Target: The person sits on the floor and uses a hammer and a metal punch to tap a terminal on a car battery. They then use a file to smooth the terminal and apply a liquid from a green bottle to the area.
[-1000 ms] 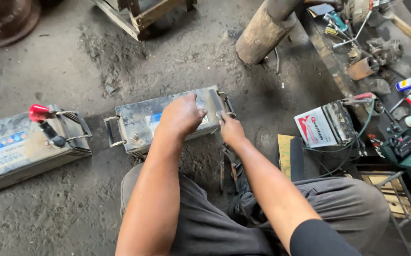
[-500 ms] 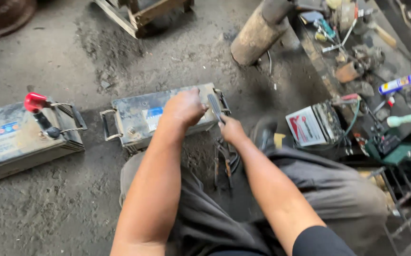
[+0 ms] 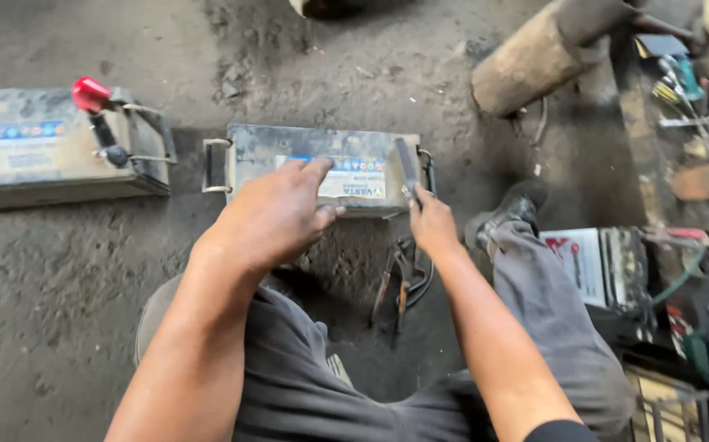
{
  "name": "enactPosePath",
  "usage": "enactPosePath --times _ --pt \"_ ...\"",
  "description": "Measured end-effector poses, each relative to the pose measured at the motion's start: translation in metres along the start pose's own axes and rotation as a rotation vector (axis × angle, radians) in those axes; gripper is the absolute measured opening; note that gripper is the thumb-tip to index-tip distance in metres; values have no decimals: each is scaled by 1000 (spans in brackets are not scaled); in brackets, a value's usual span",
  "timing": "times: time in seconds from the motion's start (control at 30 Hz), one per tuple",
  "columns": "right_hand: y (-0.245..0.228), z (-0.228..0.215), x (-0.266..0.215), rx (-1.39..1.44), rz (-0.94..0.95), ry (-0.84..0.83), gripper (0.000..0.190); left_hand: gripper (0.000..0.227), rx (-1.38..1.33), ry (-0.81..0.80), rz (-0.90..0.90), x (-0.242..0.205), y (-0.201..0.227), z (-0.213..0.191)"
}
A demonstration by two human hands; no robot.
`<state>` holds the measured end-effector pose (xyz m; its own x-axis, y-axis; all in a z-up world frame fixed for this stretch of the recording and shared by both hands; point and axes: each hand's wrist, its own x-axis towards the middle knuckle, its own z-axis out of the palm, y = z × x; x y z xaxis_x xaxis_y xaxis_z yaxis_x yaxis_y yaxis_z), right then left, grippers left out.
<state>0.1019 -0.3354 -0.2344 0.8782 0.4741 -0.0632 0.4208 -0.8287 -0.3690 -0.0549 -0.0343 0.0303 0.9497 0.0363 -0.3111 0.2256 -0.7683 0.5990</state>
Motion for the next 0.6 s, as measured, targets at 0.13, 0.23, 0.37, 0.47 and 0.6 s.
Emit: enactPosePath --times 0.13,0.23,0.37,0.47,0.6 --pt "-17 -78 -21 54 87 11 45 57 88 14 -18 -17 11 -1" --pt "-25 -107 -78 80 97 -111 49 60 156 137 88 -25 23 9" --pt "-2 -35 -72 27 102 -160 47 57 124 12 27 15 11 41" --pt "3 5 -13 57 96 -107 44 56 110 -124 10 42 16 43" --pt "-15 -62 12 108 58 -33 41 60 0 -94 41 59 27 21"
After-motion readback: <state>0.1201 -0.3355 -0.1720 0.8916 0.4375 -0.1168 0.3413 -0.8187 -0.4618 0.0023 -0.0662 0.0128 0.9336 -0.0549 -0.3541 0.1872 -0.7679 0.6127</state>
